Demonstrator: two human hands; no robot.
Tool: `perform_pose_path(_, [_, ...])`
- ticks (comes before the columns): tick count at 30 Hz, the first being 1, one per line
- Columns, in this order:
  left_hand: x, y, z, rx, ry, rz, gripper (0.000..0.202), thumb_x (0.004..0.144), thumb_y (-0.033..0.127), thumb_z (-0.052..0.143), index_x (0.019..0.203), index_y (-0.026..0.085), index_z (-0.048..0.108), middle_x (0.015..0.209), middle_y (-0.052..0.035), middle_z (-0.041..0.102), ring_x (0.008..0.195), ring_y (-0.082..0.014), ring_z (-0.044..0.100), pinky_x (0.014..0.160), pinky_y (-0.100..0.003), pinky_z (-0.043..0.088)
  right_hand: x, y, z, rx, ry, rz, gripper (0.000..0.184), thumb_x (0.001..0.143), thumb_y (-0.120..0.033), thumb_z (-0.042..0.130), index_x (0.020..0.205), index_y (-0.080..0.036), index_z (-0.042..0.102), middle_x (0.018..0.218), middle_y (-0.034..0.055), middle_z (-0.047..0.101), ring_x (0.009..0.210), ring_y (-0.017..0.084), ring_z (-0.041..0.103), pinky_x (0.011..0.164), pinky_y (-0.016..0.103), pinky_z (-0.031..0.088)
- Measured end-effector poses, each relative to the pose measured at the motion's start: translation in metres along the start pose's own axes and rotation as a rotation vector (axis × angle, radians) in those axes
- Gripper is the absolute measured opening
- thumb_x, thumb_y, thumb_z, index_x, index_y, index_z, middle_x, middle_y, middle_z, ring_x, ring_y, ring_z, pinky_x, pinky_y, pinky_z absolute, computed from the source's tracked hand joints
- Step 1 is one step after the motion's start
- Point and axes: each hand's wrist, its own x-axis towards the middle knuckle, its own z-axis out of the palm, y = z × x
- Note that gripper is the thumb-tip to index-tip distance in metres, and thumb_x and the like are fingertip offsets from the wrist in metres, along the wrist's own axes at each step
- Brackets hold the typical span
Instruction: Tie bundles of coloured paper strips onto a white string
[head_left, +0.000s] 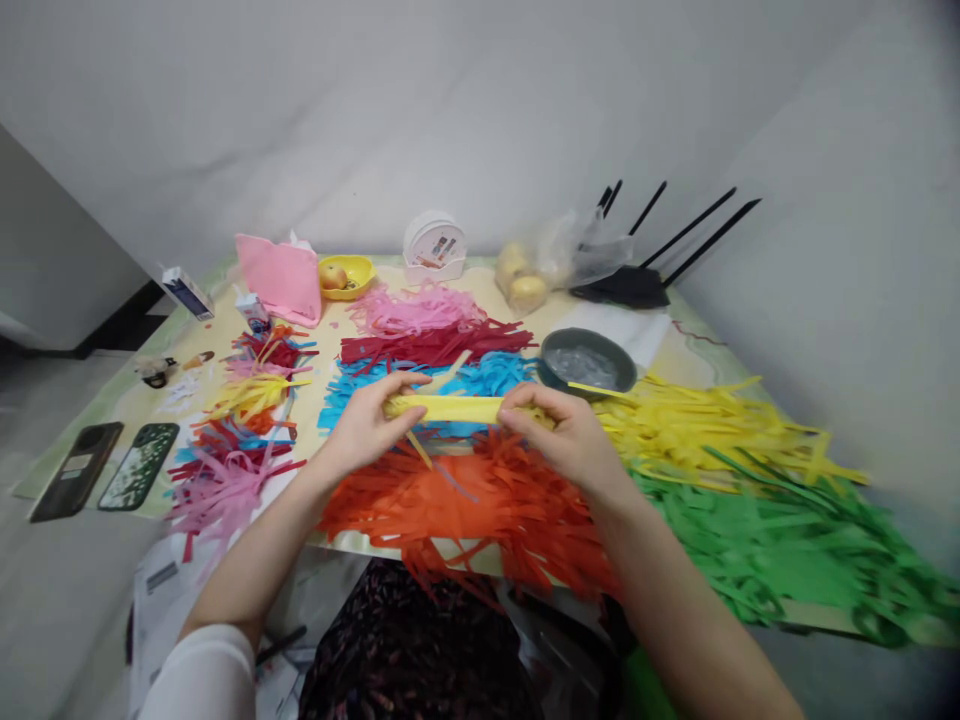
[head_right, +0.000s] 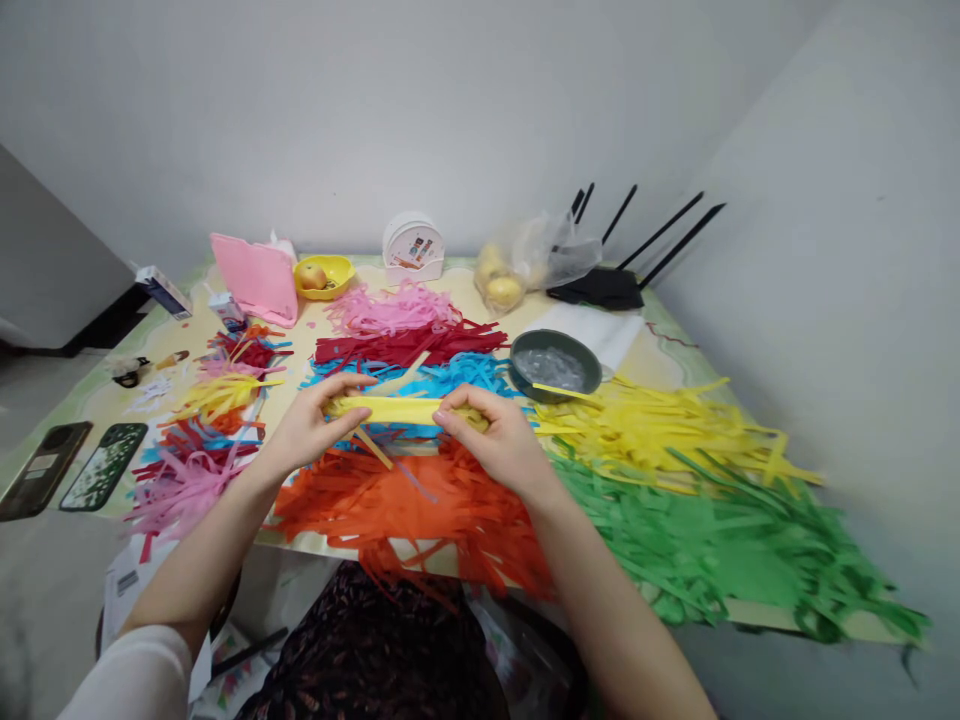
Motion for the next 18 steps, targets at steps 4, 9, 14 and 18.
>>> perform_pose_path(4, [0.001, -0.001, -0.001, 0.12, -0.054, 0.014, 0.016, 0.085, 0.027, 0.059, 0.095, 0.016, 0.065, 0.093, -0.0039, 0.069, 0.085, -0.018, 0.062, 0.078, -0.027, 0.045, -0.003, -0.002, 0.002, -0.196, 0.011, -0.052, 0.022, 0.087, -0.032, 0.06, 0.106, -0.022, 0.065, 0.097, 0.0039, 0.07, 0.084, 0.02, 0.065, 0.074, 0.029, 0.049])
perform_pose_path(9, [0.002, -0.001, -0.001, 0.066, -0.09, 0.021, 0.012, 0.086, 0.028, 0.055, 0.083, 0.017, 0.057, 0.082, -0.0012, 0.064, 0.077, -0.0154, 0.058, 0.071, -0.025, 0.043, -0.005, -0.005, -0.002, -0.289, -0.049, -0.07, 0.032, 0.091, -0.031, 0.055, 0.12, -0.021, 0.063, 0.113, 0.0064, 0.071, 0.1, 0.023, 0.067, 0.087, 0.033, 0.05])
perform_pose_path(14, [0.004, -0.001, -0.004, -0.004, -0.174, 0.026, 0.011, 0.088, 0.029, 0.054, 0.085, 0.018, 0.054, 0.081, -0.0002, 0.061, 0.074, -0.0146, 0.058, 0.069, -0.025, 0.044, 0.001, -0.014, -0.011, -0.276, -0.177, -0.017, 0.045, 0.084, -0.04, 0.065, 0.124, -0.021, 0.062, 0.117, 0.0078, 0.07, 0.103, 0.025, 0.066, 0.087, 0.034, 0.051])
perform_pose_path(18, [0.002, 0.003, -0.004, -0.05, -0.218, -0.002, 0.013, 0.089, 0.03, 0.055, 0.084, 0.018, 0.053, 0.075, 0.0004, 0.061, 0.069, -0.0138, 0.058, 0.064, -0.024, 0.044, 0.01, -0.017, -0.012, -0.229, -0.251, 0.026, 0.023, 0.085, -0.04, 0.063, 0.089, -0.02, 0.072, 0.081, 0.003, 0.073, 0.074, 0.019, 0.067, 0.066, 0.028, 0.05])
